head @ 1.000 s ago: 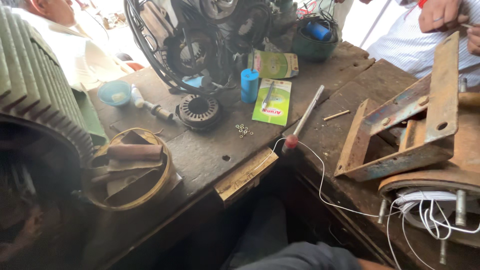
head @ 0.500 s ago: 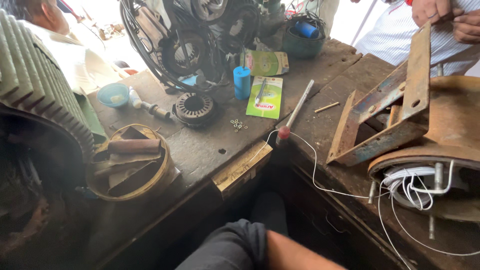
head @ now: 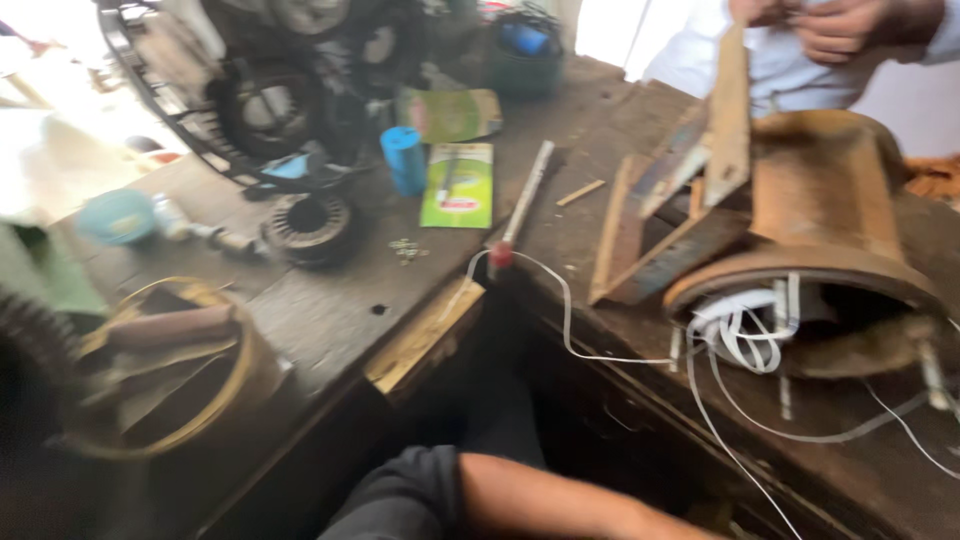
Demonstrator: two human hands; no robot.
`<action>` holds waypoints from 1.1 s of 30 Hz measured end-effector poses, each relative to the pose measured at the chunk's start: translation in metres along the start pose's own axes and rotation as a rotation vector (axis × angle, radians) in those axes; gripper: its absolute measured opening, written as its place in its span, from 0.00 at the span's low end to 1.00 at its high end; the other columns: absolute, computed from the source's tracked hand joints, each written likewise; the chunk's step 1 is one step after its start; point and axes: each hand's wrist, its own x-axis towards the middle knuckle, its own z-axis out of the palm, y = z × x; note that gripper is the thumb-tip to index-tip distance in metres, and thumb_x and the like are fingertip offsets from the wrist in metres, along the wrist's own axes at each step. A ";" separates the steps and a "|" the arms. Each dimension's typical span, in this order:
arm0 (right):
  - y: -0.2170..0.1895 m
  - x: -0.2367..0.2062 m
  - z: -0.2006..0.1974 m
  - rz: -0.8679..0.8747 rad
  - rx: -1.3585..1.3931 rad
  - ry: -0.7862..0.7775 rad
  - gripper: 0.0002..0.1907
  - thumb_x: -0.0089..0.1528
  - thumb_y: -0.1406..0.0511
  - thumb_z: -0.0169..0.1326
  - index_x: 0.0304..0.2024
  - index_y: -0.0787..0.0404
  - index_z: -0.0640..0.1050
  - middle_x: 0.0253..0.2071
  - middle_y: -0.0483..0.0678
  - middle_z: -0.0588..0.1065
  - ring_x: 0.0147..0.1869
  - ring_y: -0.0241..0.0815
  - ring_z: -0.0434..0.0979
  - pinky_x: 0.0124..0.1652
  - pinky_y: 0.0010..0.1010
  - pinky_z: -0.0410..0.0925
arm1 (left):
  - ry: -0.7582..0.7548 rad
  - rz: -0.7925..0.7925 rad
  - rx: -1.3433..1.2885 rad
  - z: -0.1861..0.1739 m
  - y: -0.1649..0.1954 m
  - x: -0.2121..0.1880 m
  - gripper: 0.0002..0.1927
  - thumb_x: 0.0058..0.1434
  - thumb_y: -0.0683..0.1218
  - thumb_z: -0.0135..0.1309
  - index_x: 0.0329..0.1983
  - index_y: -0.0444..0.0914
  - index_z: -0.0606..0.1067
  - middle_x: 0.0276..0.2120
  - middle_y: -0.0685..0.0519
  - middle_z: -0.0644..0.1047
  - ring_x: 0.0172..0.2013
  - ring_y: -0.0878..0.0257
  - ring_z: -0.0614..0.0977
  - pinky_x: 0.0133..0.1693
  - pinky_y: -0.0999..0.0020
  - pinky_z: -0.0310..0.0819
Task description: The person winds white insulated wire into the slots of a motor stator, using a wooden stick to push the wire down and inserting white paper insulation between windings. The person handles the stator, wire, and insulation while another person writes on paper nearby.
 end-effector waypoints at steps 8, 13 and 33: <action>-0.006 -0.062 -0.095 -0.002 0.117 0.270 0.15 0.63 0.67 0.55 0.51 0.65 0.71 0.60 0.56 0.72 0.58 0.52 0.77 0.53 0.37 0.73 | 0.072 -0.140 -0.022 -0.024 -0.013 0.030 0.22 0.73 0.54 0.47 0.55 0.33 0.77 0.46 0.51 0.83 0.36 0.70 0.82 0.40 0.71 0.80; 0.020 -0.118 -0.148 -0.147 0.074 0.236 0.16 0.63 0.67 0.56 0.51 0.65 0.71 0.61 0.56 0.71 0.58 0.51 0.77 0.54 0.37 0.74 | 0.140 -0.222 -0.426 -0.012 -0.036 0.042 0.13 0.72 0.49 0.50 0.42 0.33 0.75 0.19 0.62 0.65 0.16 0.70 0.64 0.19 0.73 0.57; -0.012 -0.114 -0.182 0.223 0.790 -0.345 0.19 0.73 0.56 0.52 0.53 0.66 0.73 0.28 0.44 0.70 0.28 0.34 0.67 0.35 0.31 0.65 | 0.019 -0.270 -0.336 -0.023 -0.046 0.019 0.21 0.68 0.55 0.51 0.32 0.32 0.75 0.16 0.58 0.62 0.14 0.67 0.61 0.18 0.69 0.53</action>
